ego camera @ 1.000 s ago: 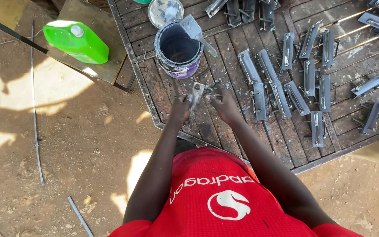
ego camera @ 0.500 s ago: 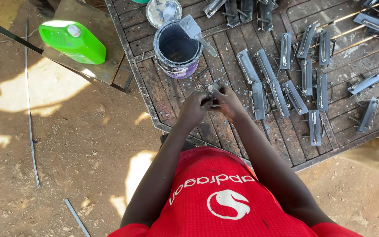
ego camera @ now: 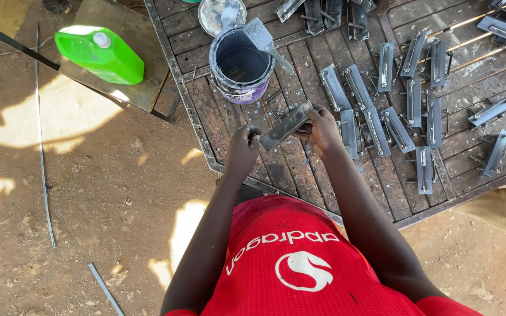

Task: Painting metal brackets by dipping them in a paint can and using a brush to spread the paint evenly.

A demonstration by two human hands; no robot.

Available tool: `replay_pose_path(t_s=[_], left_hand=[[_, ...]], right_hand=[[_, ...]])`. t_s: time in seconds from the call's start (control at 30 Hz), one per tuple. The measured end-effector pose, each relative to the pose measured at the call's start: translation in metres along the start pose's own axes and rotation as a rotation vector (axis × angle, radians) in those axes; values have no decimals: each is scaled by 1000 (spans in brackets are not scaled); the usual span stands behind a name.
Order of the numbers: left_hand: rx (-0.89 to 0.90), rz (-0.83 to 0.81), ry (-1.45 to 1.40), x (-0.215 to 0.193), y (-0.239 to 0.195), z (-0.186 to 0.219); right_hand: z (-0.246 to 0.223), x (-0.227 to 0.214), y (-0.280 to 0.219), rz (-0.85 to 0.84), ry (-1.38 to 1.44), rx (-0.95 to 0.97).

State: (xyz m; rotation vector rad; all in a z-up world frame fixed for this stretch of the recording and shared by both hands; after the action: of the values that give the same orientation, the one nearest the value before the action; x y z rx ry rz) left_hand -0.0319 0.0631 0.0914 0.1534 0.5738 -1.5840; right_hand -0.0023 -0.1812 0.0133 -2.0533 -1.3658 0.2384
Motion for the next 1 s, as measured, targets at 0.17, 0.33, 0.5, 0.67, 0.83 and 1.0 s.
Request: replay_pose_path(t_s=[0.17,0.33,0.5,0.67,0.83,1.0], left_hand=[[-80,-82,-19,3,-2,-3],[-145,-193,-125,16,3,-22],[-147,-229,-258,29,5,-33],[-172,-244,-281,18,0,-19],[-175,-261,-288,18,5,-35],[-151,-278,-251,20,4,-47]], right_hand=[[-4,8,-12,-5,30,10],[10,0,5,-23,76,8],[4,2,2,-51,116,50],[10,-2,14,-92,194,76],[20,3,19,-95,209,123],[21,6,22,-112,173,151]])
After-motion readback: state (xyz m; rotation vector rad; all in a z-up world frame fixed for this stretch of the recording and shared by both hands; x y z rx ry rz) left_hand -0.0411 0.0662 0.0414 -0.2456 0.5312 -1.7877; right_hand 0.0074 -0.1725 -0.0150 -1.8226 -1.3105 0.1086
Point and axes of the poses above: each hand's wrist, its own y-axis towards the middle knuckle, its own x-axis out of the palm, z = x × y, the point moved 4 cm from there along y, towards the middle knuckle, and after that the axes turned 6 degrees about z, right-handed, at the moved point
